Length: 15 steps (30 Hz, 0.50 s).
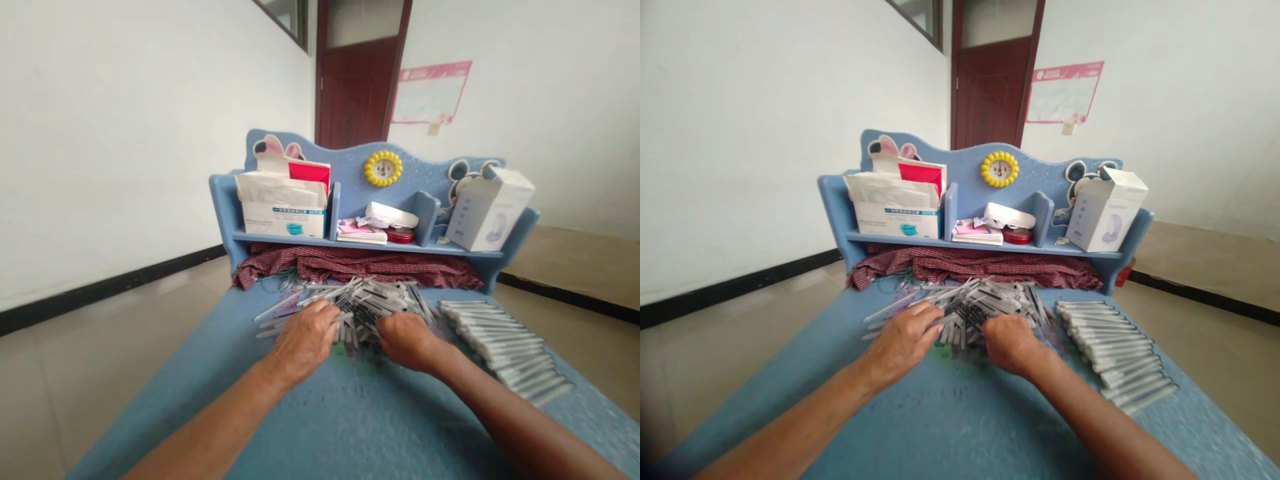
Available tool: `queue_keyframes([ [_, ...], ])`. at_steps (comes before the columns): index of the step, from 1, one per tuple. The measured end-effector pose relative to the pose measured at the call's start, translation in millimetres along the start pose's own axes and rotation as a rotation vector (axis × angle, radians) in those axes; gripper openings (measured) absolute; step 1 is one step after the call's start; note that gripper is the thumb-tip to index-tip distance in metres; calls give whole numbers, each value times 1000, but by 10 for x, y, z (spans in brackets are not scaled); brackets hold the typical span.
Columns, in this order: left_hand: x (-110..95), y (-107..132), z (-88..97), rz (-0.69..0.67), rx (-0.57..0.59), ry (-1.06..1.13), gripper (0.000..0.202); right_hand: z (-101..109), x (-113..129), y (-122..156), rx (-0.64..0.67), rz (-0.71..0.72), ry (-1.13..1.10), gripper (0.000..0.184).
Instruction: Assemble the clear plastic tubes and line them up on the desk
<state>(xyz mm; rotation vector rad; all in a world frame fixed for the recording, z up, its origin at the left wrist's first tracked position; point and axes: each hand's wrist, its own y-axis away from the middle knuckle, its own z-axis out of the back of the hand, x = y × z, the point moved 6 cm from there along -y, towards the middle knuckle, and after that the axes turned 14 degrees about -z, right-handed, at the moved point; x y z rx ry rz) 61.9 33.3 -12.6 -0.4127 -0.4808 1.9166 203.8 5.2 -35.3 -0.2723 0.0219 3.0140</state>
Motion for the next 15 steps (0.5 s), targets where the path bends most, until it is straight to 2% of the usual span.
queue_keyframes([
  [7, 123, 21, -7, 39, 49, 39, 14, 100, -337, -35, -26, -41, -134, 27],
  [11, 190, 30, -13, 68, 59, 40, 14, 134, -555, -53, -19, -36, -369, 23],
  [15, 231, 44, -20, 72, 48, 71, 14, 122, -724, -32, 91, -15, -661, 22],
])
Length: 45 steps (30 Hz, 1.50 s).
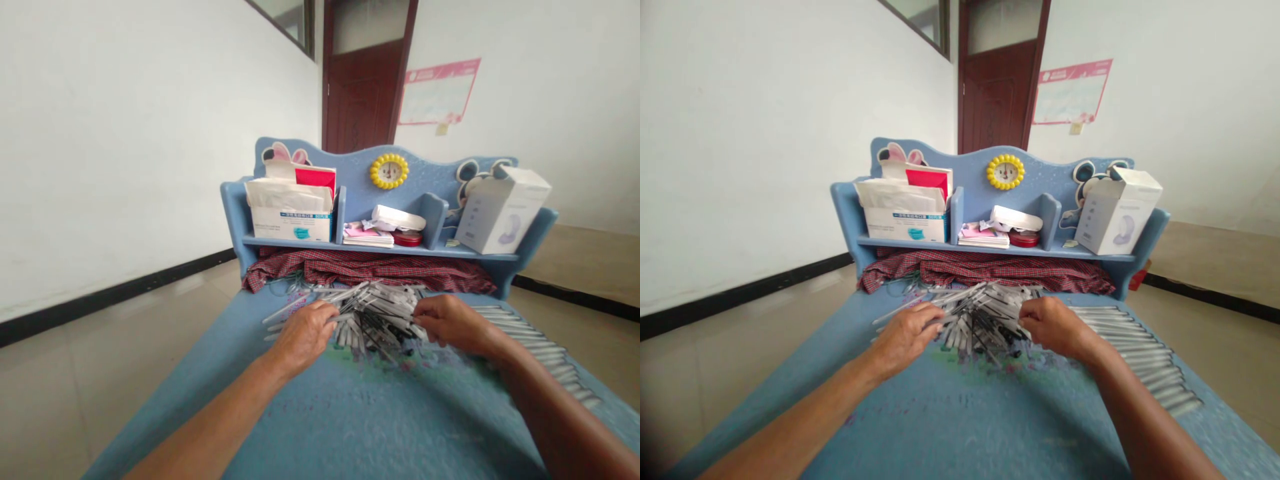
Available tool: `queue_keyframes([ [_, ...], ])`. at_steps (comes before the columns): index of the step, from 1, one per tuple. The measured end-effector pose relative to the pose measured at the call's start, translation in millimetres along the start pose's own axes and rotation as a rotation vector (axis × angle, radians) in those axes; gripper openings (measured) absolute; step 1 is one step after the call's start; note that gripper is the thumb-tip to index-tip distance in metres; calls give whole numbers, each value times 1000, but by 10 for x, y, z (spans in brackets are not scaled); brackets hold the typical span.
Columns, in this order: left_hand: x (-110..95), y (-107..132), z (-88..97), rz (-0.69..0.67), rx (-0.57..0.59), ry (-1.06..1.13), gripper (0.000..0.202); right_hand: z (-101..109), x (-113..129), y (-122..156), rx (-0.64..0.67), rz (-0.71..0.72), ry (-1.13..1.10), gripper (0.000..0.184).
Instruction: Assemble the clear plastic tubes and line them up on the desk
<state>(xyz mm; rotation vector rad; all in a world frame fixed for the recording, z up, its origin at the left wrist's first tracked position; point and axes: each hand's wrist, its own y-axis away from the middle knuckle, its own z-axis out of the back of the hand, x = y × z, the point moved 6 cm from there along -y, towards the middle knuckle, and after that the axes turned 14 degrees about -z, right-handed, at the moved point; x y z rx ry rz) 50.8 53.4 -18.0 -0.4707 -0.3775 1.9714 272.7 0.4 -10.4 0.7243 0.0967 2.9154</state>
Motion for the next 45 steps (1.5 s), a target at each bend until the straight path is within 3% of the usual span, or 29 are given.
queue_keyframes([
  [4, 33, -2, 3, 6, -8, 27, 14, 33, -44, 47, 84, 18, -125, 19],
  [10, 24, -15, 19, -2, -19, 64, 15, 24, -26, 50, 101, 26, -150, 17],
  [21, -19, -43, -24, -27, 70, 224, 16, -41, 9, 64, 138, 53, -182, 17],
  [30, -71, -35, -56, 213, 163, 641, 14, -37, 11, 58, 182, 93, -325, 16],
  [38, -148, -24, -123, 326, 76, 807, 17, -193, 401, 190, 149, 205, -534, 28],
  [41, -123, -31, -89, 350, -38, 907, 20, -116, 318, 160, 91, 136, -397, 24],
  [45, -87, -41, -35, 341, -144, 1000, 22, -106, 109, 66, 32, 93, 123, 12],
])
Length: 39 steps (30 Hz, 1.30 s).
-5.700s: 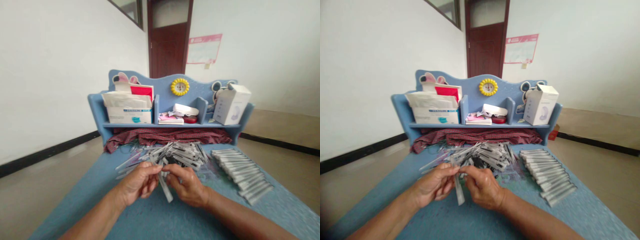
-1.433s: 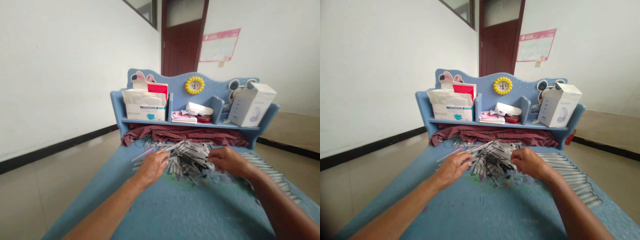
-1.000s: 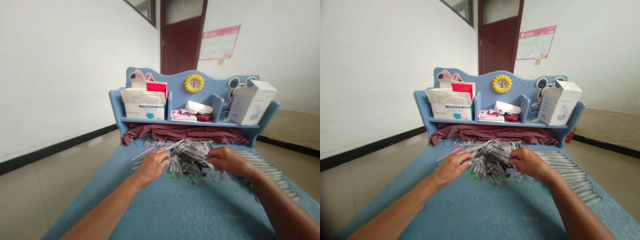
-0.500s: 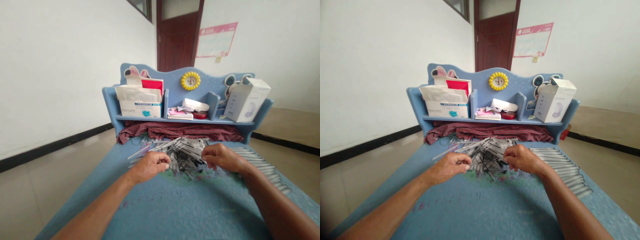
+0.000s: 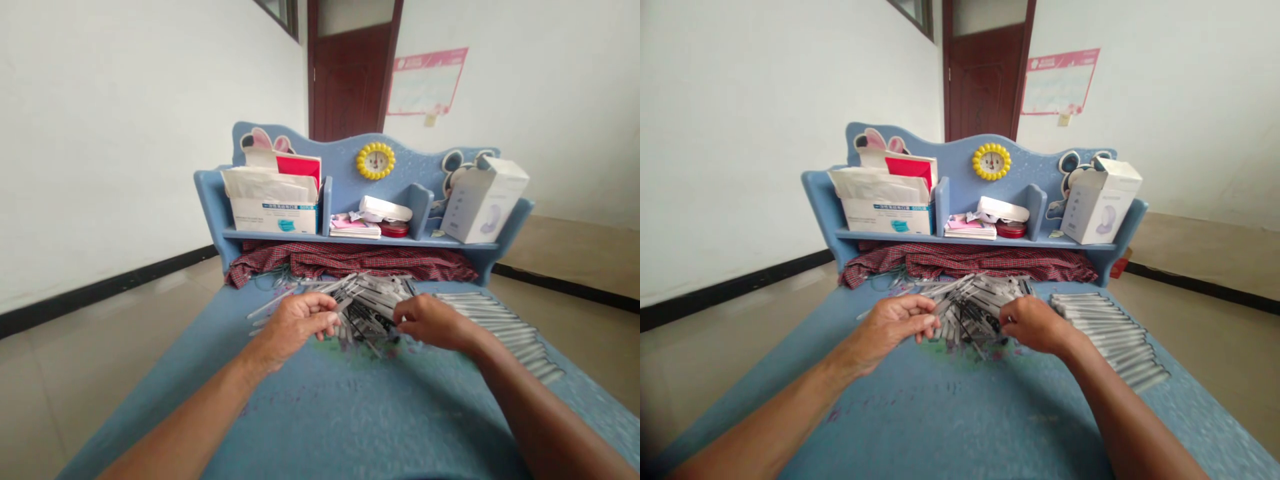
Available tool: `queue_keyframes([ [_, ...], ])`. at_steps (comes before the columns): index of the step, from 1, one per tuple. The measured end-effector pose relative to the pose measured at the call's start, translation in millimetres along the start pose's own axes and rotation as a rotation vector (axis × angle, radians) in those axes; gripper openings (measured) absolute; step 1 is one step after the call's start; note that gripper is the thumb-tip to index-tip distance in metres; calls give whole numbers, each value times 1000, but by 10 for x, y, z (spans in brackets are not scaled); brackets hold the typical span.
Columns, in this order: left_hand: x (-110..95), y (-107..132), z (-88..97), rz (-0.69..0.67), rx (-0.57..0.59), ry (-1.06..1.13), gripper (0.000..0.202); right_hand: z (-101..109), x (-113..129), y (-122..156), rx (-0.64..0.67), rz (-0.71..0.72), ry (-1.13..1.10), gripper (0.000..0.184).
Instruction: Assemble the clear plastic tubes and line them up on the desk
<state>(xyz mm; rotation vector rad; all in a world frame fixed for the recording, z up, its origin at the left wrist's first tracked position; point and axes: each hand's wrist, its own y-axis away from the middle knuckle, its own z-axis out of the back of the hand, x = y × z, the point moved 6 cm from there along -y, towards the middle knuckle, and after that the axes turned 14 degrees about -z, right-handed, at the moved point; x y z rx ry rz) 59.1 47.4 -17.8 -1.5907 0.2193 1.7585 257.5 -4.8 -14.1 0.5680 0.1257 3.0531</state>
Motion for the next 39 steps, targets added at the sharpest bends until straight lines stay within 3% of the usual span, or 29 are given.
queue_keyframes([
  [3, -2, 4, -2, 6, -7, 19, 21, -126, -58, -46, 13, 10, 233, 17],
  [9, -9, 27, -65, 32, 28, 1, 17, -354, 17, -74, 59, 31, 411, 23],
  [19, -2, 51, -100, 60, 62, -32, 18, -355, -58, -134, 87, -13, 264, 22],
  [26, 33, 38, -104, 37, 106, -77, 17, -312, -184, -185, 33, -88, 236, 17],
  [33, 32, 41, -107, 44, 123, -94, 18, -306, -167, -176, 83, -79, 206, 16],
  [39, 52, 39, -106, 48, 132, -99, 18, -257, -233, -191, 12, -178, 250, 14],
])
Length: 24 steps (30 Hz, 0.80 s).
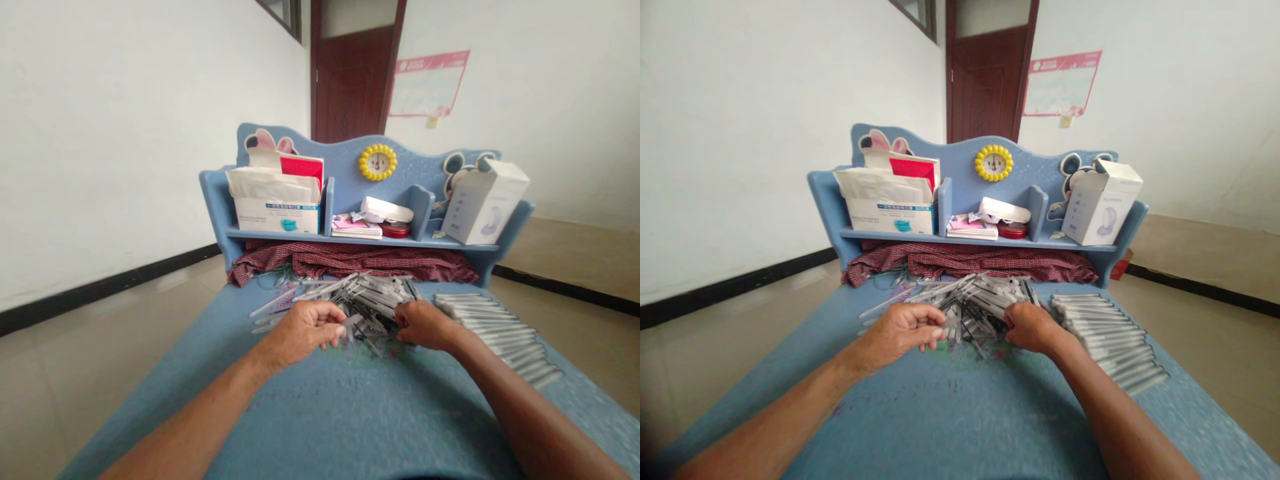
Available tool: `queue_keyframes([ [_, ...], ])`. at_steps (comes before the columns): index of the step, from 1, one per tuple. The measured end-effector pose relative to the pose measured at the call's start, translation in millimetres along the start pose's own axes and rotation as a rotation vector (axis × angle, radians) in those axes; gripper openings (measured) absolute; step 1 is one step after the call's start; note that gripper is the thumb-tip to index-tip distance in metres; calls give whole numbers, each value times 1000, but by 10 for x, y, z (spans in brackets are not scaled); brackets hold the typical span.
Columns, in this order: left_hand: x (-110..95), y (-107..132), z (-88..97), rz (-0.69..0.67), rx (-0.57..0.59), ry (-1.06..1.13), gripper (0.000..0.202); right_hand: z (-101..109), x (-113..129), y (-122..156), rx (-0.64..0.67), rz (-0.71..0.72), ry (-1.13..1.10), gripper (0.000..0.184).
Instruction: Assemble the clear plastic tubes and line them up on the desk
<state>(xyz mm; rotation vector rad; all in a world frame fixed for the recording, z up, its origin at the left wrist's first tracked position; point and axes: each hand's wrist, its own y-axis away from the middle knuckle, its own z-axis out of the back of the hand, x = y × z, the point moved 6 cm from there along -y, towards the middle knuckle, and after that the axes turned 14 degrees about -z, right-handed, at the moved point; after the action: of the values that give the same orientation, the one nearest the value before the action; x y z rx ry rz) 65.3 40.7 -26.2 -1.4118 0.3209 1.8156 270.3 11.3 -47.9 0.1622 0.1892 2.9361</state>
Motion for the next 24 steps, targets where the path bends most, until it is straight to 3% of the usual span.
queue_keyframes([
  [11, -5, 3, -12, 1, 26, -11, 16, -16, 1, 43, 126, 25, -166, 11],
  [17, -22, 24, -72, 7, 78, -52, 14, 130, 311, 263, 153, 291, -659, 15],
  [24, -91, 38, -153, -23, 154, -84, 13, 216, 435, 407, 105, 381, -633, 15],
])
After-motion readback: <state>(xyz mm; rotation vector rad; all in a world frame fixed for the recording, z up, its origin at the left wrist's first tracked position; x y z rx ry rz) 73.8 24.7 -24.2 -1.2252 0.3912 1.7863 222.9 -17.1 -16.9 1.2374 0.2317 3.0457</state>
